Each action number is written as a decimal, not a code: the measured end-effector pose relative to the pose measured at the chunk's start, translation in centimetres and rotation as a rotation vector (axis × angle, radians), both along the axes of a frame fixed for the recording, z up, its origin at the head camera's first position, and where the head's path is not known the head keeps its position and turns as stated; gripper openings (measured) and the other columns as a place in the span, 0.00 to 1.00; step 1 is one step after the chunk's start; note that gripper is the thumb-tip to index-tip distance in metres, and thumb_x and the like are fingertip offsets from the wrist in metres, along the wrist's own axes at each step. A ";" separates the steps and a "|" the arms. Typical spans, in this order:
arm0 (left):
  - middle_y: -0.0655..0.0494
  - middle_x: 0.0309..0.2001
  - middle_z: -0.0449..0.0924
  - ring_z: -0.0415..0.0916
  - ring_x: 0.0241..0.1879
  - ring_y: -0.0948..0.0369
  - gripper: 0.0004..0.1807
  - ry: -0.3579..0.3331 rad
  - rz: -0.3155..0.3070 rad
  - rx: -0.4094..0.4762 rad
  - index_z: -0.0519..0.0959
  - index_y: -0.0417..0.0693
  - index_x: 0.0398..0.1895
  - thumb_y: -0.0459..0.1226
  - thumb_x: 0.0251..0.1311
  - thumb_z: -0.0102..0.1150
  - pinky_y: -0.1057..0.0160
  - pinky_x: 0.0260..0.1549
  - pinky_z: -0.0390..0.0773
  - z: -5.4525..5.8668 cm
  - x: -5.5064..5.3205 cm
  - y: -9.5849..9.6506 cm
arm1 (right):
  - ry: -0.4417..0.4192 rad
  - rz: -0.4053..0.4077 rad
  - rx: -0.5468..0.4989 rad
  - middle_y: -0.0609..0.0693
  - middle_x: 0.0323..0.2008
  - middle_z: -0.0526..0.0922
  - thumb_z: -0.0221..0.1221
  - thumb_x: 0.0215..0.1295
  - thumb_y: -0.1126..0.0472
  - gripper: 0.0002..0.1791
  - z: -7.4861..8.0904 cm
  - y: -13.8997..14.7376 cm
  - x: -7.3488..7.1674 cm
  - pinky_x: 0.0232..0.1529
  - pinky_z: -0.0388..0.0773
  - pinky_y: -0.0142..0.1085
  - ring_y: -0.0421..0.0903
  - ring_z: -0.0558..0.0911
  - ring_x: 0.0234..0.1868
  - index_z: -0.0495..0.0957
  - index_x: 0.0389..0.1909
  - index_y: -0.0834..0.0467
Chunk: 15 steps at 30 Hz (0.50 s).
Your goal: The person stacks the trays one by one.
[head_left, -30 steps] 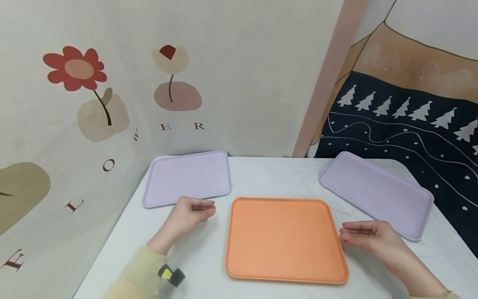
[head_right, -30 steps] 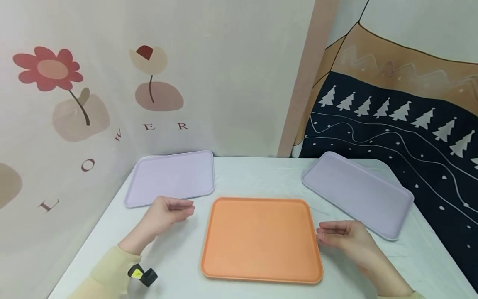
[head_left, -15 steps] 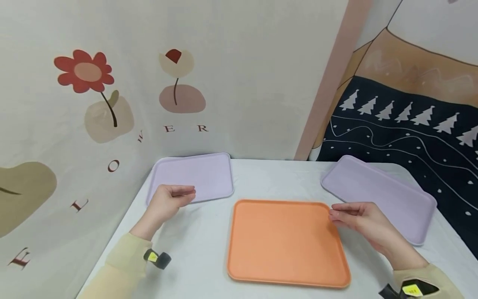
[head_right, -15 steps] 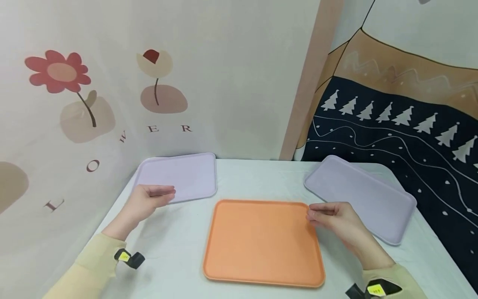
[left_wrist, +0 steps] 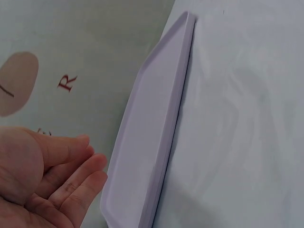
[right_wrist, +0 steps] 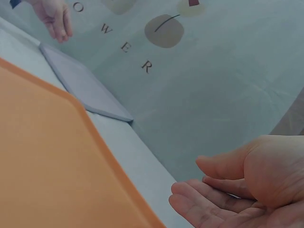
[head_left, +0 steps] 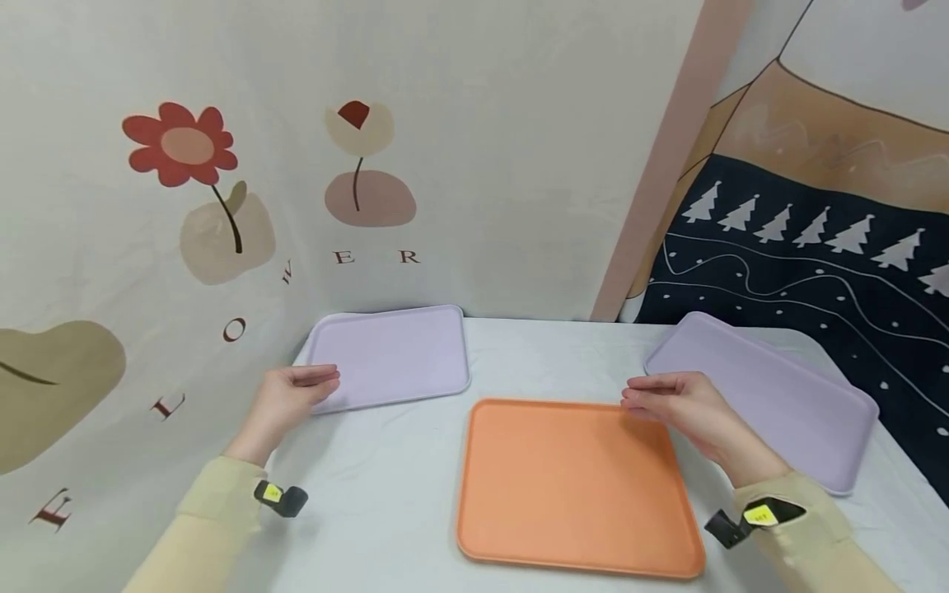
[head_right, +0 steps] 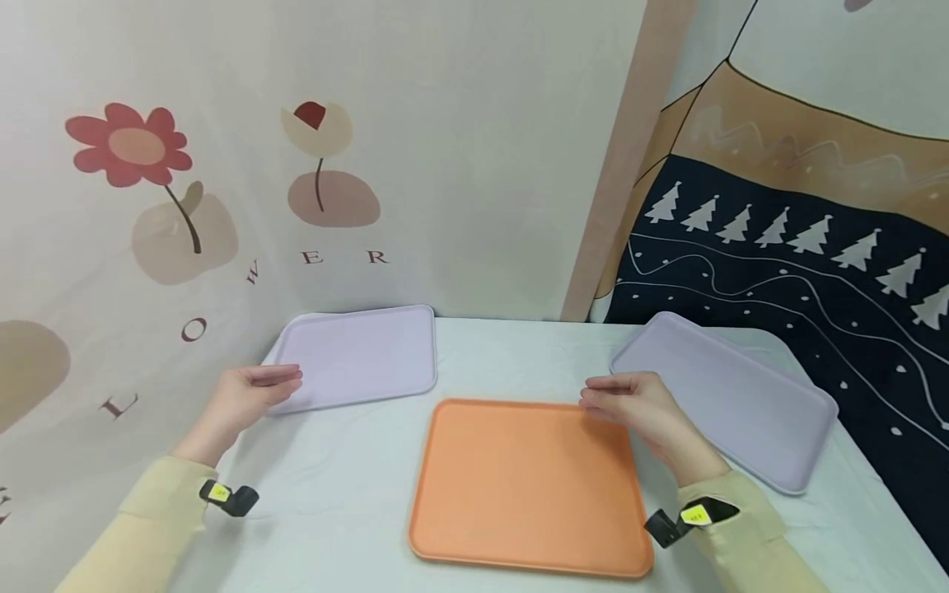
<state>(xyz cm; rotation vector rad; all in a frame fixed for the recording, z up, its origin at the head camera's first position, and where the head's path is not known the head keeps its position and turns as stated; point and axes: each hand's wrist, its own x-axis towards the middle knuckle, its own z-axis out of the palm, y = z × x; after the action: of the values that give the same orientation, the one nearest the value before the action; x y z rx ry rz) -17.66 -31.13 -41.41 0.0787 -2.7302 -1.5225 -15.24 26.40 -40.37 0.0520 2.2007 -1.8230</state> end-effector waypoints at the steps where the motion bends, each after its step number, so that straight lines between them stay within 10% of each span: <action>1: 0.39 0.56 0.85 0.80 0.46 0.79 0.23 0.003 0.006 -0.006 0.81 0.30 0.63 0.35 0.71 0.68 0.79 0.45 0.80 -0.1 -0.1 -0.3 | 0.002 0.007 -0.009 0.64 0.56 0.85 0.69 0.72 0.63 0.32 0.0 -0.3 -0.3 0.57 0.84 0.44 0.51 0.89 0.52 0.71 0.67 0.78; 15: 0.37 0.52 0.86 0.78 0.42 0.82 0.21 0.036 0.130 -0.027 0.83 0.30 0.60 0.32 0.67 0.71 0.81 0.41 0.79 -1.5 -0.5 -4.3 | 0.019 0.096 -0.146 0.71 0.56 0.83 0.65 0.73 0.71 0.28 -1.1 -5.0 -3.5 0.58 0.83 0.48 0.52 0.89 0.50 0.68 0.66 0.83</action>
<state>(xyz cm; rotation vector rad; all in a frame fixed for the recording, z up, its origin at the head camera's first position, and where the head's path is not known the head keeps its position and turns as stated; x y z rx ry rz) -18.19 -35.43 -42.90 0.2220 -2.6592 -1.4396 -18.73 21.40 -41.45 -0.0996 2.0387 -1.9321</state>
